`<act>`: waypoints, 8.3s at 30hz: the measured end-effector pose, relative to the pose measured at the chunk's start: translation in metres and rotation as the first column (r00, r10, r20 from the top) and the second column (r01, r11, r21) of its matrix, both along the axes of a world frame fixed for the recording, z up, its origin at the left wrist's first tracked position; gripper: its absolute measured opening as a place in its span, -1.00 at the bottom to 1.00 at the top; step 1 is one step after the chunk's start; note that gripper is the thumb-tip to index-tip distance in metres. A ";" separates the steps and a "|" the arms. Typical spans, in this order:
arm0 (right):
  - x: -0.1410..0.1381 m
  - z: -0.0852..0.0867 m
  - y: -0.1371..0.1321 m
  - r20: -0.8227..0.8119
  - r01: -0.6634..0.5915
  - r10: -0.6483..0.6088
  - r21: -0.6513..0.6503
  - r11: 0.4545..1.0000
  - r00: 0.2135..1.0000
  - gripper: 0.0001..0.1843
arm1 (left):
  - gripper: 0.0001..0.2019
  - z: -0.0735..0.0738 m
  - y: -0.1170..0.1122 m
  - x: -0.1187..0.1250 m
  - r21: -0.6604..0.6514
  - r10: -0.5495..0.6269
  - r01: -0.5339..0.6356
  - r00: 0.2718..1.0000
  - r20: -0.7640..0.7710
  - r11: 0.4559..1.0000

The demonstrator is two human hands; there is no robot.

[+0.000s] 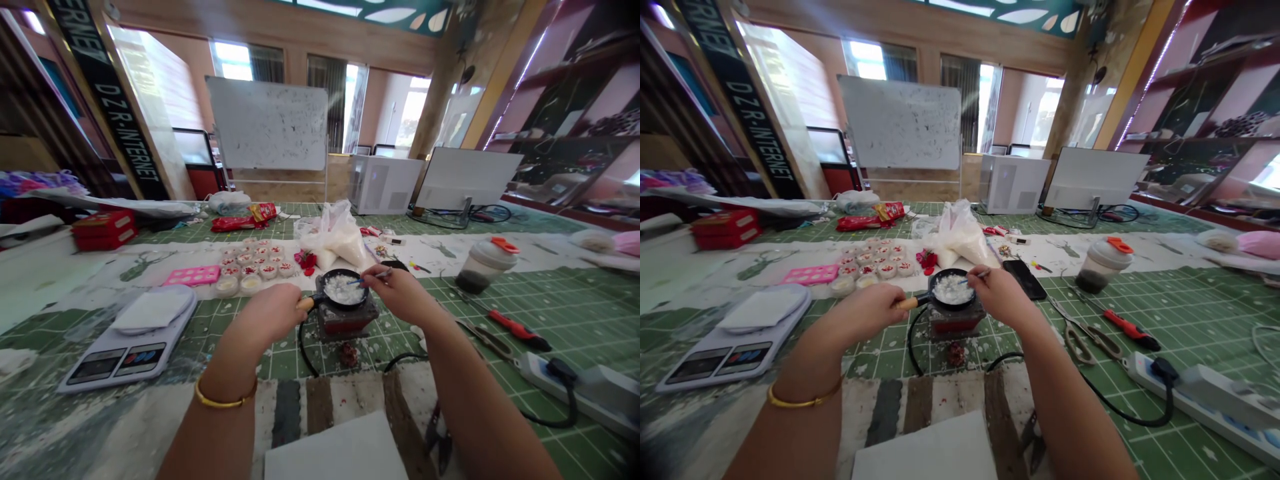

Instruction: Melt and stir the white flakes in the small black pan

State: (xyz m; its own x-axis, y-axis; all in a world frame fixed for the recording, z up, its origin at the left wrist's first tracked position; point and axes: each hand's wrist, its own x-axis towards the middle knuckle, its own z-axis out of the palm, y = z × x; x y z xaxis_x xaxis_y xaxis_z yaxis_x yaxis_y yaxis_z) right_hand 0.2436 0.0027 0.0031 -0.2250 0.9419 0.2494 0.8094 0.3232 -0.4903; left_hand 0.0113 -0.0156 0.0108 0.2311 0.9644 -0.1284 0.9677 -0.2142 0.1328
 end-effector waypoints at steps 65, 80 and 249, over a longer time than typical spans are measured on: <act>-0.013 0.003 -0.015 0.233 -0.058 0.020 0.159 0.985 0.972 -0.74 | -0.61 0.001 -0.003 0.004 0.052 0.003 -0.002 1.000 -0.031 0.999; -0.024 0.002 -0.022 0.149 -0.113 0.084 0.198 0.974 0.985 -0.72 | -0.75 0.002 -0.003 0.002 0.029 0.010 -0.010 1.000 -0.016 1.000; -0.004 0.009 -0.020 0.211 -0.058 0.045 0.055 0.997 0.976 -0.69 | -0.65 0.003 -0.006 0.005 0.037 -0.002 0.001 1.000 0.010 0.999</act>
State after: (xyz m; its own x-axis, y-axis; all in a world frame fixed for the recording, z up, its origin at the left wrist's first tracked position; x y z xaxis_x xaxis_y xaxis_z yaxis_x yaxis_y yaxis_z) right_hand 0.2401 -0.0172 0.0126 -0.3262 0.9124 0.2474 0.8736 0.3909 -0.2898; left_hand 0.0163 -0.0220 0.0141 0.2336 0.9681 -0.0901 0.9660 -0.2206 0.1348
